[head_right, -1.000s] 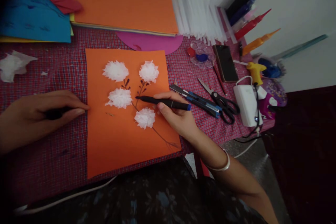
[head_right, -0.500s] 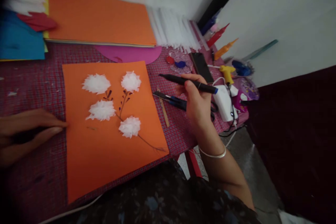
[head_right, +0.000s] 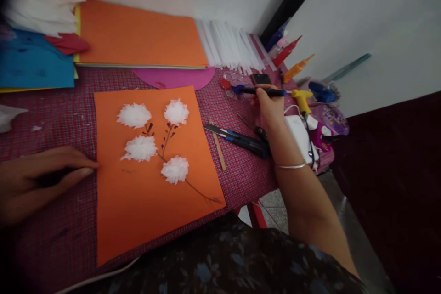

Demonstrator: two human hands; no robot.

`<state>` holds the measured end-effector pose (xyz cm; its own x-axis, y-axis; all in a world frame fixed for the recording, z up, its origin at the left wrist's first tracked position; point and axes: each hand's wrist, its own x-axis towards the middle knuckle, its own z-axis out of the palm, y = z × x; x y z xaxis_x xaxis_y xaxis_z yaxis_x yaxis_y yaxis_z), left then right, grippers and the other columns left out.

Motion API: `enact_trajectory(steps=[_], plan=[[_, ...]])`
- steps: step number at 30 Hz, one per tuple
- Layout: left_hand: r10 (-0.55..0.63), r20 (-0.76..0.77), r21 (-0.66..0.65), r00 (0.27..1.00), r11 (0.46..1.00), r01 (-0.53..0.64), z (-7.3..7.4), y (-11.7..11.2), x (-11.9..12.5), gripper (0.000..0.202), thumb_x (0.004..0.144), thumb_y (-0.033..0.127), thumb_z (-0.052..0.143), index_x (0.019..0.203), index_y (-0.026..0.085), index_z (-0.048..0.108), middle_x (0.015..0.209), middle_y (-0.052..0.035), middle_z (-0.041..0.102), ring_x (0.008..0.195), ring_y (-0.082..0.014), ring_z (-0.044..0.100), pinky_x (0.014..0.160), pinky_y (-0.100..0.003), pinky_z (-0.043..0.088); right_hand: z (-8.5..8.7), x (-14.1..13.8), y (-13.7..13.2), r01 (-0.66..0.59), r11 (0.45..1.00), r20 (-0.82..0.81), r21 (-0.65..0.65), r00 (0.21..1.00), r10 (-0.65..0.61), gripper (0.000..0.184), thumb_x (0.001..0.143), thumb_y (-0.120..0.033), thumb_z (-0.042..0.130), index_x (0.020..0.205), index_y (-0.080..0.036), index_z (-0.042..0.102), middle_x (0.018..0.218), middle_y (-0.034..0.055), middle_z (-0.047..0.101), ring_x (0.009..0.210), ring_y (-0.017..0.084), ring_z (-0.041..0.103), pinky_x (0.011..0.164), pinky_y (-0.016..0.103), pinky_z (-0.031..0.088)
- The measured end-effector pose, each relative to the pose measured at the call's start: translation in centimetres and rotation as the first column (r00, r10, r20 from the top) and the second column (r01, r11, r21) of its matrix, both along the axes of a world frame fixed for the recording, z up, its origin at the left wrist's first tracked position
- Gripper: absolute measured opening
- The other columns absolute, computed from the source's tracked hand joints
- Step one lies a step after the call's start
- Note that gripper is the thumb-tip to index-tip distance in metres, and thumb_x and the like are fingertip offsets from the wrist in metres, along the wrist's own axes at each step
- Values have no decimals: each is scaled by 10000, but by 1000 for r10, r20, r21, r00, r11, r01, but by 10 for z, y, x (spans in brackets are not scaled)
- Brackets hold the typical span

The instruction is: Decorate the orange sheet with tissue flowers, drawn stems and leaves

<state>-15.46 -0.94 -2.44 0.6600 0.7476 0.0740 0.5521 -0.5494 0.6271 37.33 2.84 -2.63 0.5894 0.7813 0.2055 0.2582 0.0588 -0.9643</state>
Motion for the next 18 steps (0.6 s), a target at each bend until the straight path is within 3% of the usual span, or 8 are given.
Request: enact_trajectory(steps=[4,8,9,13,18], plan=[[-1,48,-39,999,999,3,12,0,10,149,931,343,575,931,281,711,896,36,726,799,-125,687,710,-194,519,20,-17,-16,-32,999,-90,19,995,34,50,848,-253,691,889,-231,671,648,-25,692,564,88,670,521,213,515],[-1,92,-24,996,1000,3,21,0,18,176,923,332,583,868,236,720,829,9,722,752,-120,683,656,-183,510,37,-74,-56,-238,969,-155,62,957,244,126,885,-219,616,954,-246,719,722,-3,709,622,89,672,608,246,532],[2,97,-21,995,1000,0,22,0,19,179,921,330,584,861,232,721,821,6,724,745,-121,685,648,-184,511,37,-91,-68,-259,962,-151,88,951,270,109,883,-238,632,946,-248,719,701,-5,700,610,103,661,583,254,526],[-6,95,-10,995,1000,6,24,-1,18,190,927,320,570,860,226,721,818,-2,726,740,-123,689,642,-190,517,24,-149,-114,-445,893,-179,-72,886,427,149,910,-368,654,1026,-287,702,754,-3,717,620,160,651,584,322,545],[-15,77,-16,997,1000,16,21,0,15,162,927,312,584,888,234,721,851,5,733,774,-125,689,682,-197,519,14,-173,-136,-432,889,-97,-153,902,421,180,920,-383,661,1072,-290,689,800,-1,733,704,173,687,712,356,583]])
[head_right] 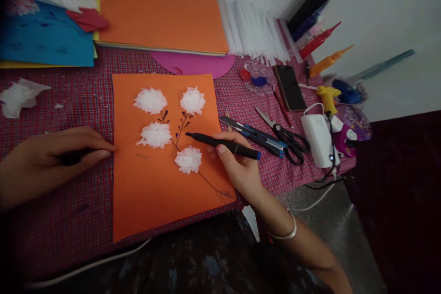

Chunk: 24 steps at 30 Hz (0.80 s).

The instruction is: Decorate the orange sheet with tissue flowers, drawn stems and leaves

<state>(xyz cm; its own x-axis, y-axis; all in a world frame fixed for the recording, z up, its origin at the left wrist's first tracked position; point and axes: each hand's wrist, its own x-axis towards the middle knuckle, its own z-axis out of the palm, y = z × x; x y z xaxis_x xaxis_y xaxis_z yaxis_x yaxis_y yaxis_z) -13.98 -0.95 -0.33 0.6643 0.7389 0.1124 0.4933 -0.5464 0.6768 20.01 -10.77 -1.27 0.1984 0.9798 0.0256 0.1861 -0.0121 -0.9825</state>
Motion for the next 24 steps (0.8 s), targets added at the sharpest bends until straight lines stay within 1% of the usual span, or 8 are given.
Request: enact_trajectory(steps=[3,5,9,14,16,19,21,24], plan=[[-8,11,4,1000,1000,8,-1,1,1,168,932,313,573,890,244,720,847,12,732,771,-123,690,680,-197,517,2,-3,0,-2,1000,27,6,1000,2,184,919,-408,659,1064,-296,679,834,7,741,734,181,701,731,370,595],[-3,16,9,1000,1000,3,-1,1,1,174,931,319,571,883,248,722,836,14,730,758,-123,690,668,-198,516,3,-4,1,-10,1000,38,1,999,10,192,918,-422,656,1067,-302,674,879,16,742,788,196,713,766,395,604],[4,10,16,1000,1000,-4,-3,1,0,171,927,327,577,882,252,725,839,18,732,752,-125,690,660,-200,511,3,-6,2,-13,1000,47,0,999,13,177,920,-408,655,1067,-311,676,977,31,737,871,212,717,841,434,601],[0,-8,26,1000,1000,0,-5,0,-3,145,939,323,582,925,257,710,876,28,728,781,-109,685,690,-183,503,3,-7,3,-23,1000,43,-9,999,23,154,932,-391,639,1061,-314,672,921,25,733,858,216,713,834,443,600],[2,-11,26,1000,1000,-2,-5,-1,-4,156,941,333,577,911,257,710,867,29,726,769,-108,683,675,-183,500,4,-8,3,-22,1000,67,-17,997,24,161,930,-394,642,1063,-310,673,948,31,737,883,222,712,849,447,596],[10,-16,22,1000,1000,-10,-5,-1,-3,166,940,339,573,903,259,713,866,26,730,770,-117,689,670,-193,505,4,-7,4,-28,999,101,-20,994,30,170,917,-396,660,1054,-299,685,1030,42,742,972,235,708,882,446,588],[7,-13,16,1000,1000,-7,-5,-1,-2,163,940,337,573,909,262,714,868,27,731,773,-119,689,669,-195,506,3,-6,3,-22,1000,88,-18,996,24,168,914,-408,660,1038,-300,691,1004,37,751,951,236,717,859,439,596],[7,-5,6,1000,1000,-7,-5,-1,-1,158,935,335,578,911,258,715,868,26,731,774,-120,686,675,-198,505,0,-3,1,1,1000,18,-20,1000,-1,173,929,-430,632,1049,-320,690,886,15,757,814,225,730,803,439,612]])
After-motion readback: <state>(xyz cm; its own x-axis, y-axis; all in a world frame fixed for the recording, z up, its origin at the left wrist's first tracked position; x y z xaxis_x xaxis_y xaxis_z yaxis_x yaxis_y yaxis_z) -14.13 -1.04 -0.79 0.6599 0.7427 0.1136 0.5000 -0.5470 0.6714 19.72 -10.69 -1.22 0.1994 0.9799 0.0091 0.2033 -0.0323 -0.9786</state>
